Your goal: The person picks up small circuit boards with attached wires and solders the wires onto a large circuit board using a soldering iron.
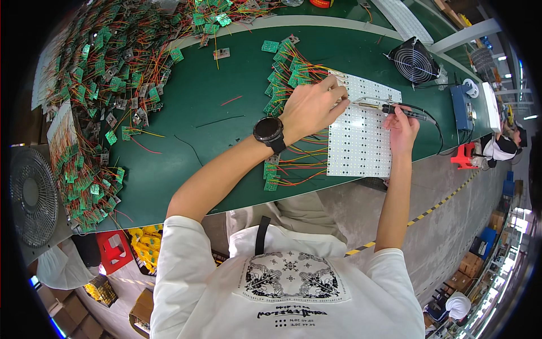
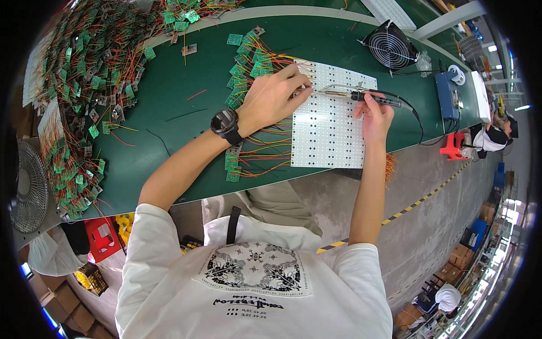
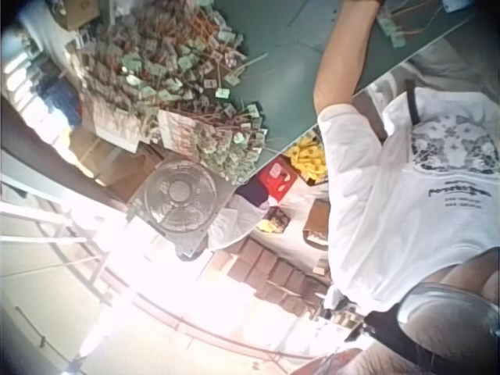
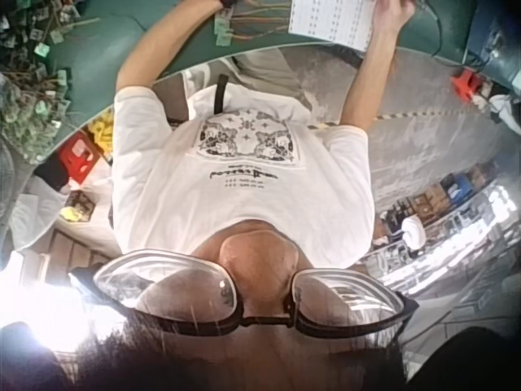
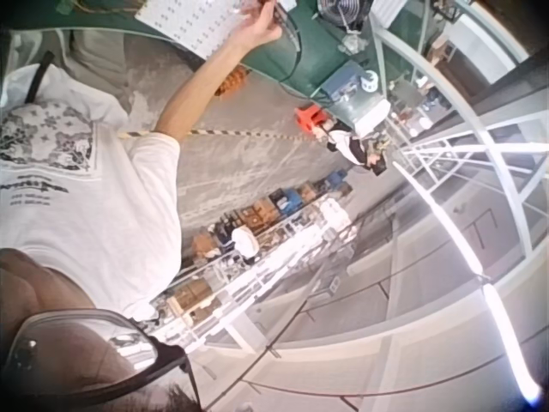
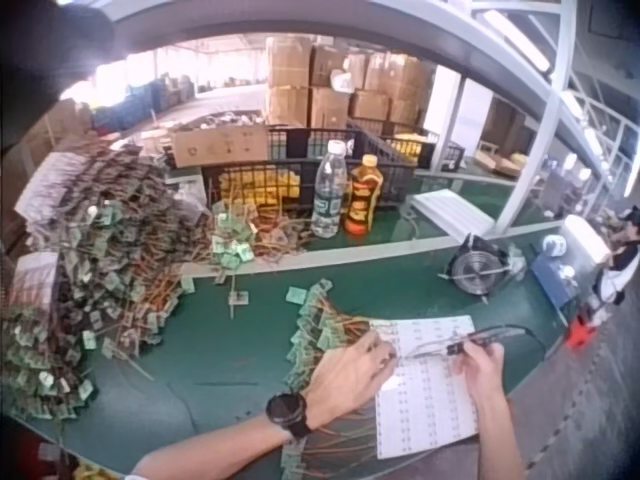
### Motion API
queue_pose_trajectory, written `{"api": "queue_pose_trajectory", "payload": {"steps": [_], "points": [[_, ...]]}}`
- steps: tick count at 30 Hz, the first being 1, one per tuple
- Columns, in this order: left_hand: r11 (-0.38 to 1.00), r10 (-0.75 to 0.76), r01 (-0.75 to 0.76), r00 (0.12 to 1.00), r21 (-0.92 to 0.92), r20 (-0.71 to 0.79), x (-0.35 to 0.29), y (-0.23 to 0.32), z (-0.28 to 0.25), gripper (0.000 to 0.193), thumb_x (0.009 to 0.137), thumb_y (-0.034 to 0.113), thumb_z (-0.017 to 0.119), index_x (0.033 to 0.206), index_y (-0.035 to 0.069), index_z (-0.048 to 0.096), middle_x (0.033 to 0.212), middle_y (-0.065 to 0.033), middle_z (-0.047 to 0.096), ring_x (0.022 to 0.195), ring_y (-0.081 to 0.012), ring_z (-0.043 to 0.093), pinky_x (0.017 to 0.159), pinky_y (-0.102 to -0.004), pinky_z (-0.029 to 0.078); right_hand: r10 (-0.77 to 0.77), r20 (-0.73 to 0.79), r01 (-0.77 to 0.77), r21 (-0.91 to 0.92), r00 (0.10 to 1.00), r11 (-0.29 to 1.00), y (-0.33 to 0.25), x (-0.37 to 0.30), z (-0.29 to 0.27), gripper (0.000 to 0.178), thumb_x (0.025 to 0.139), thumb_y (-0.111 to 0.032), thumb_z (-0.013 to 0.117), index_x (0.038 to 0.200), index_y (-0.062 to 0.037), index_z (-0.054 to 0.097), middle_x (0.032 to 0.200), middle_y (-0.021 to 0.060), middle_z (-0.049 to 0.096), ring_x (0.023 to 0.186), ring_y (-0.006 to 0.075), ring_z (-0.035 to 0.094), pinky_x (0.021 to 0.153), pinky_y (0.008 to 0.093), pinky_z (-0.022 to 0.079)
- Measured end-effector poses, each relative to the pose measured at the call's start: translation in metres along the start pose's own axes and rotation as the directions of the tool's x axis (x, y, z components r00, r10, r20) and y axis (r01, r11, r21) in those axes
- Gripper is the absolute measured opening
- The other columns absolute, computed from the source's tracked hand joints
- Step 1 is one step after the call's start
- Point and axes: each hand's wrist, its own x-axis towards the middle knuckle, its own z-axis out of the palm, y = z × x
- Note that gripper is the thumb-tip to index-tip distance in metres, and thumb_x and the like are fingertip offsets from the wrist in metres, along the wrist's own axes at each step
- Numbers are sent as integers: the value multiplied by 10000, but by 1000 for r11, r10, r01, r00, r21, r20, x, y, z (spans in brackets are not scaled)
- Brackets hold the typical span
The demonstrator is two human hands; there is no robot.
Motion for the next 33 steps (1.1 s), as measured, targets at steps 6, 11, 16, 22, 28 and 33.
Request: {"api": "queue_pose_trajectory", "payload": {"steps": [6, 11, 16, 22, 28, 33], "points": [[978, 183, -175, 981, -116, 64, 1, -5, 1, 188, 876, 238, 620, 900, 60, 676, 864, -64, 632, 678, -268, 633, 591, -375, 500, -4, -18, 4, 31, 1000, 1000, 0, 1, 0, 191, 882, -103, 631, 997, 49, 621, 656, 114, 619, 512, 173, 568, 474, 261, 400], [980, 178, -170, 981, -98, 73, 0, -5, 0, 135, 819, 186, 658, 831, 57, 697, 796, -68, 663, 685, -272, 631, 598, -369, 502, -4, -5, 4, 9, 1000, 1000, 1, 0, -3, 188, 879, -96, 633, 988, 56, 620, 664, 117, 623, 519, 177, 577, 474, 266, 403], [992, 127, -125, 991, -26, 48, 0, -8, 2, 99, 773, 143, 670, 801, 52, 700, 792, -71, 663, 679, -276, 632, 588, -370, 500, -13, 30, 14, -43, 999, 999, 1, -2, -1, 194, 873, -96, 636, 980, 65, 616, 668, 116, 622, 521, 177, 577, 479, 269, 409], [992, 119, -118, 993, -38, 19, 0, -9, 4, 88, 756, 127, 667, 790, 49, 690, 760, -75, 659, 661, -282, 630, 578, -376, 497, -19, 61, 22, -58, 998, 998, 1, -2, -1, 196, 868, -97, 638, 971, 68, 610, 670, 115, 622, 523, 176, 579, 485, 272, 418], [994, 108, -107, 994, -29, 26, 0, -9, 3, 75, 752, 117, 661, 768, 46, 675, 744, -77, 653, 652, -280, 626, 576, -377, 494, -21, 61, 26, -77, 998, 997, 1, -2, 0, 184, 865, -78, 637, 971, 71, 613, 665, 110, 619, 509, 172, 571, 486, 270, 421], [994, 108, -107, 994, -35, 15, -1, -8, 4, 73, 752, 117, 660, 767, 46, 673, 736, -75, 650, 647, -279, 623, 575, -378, 491, -23, 76, 29, -85, 997, 996, 1, -2, 0, 170, 869, -63, 631, 971, 72, 618, 665, 112, 622, 510, 168, 572, 486, 268, 422]]}}
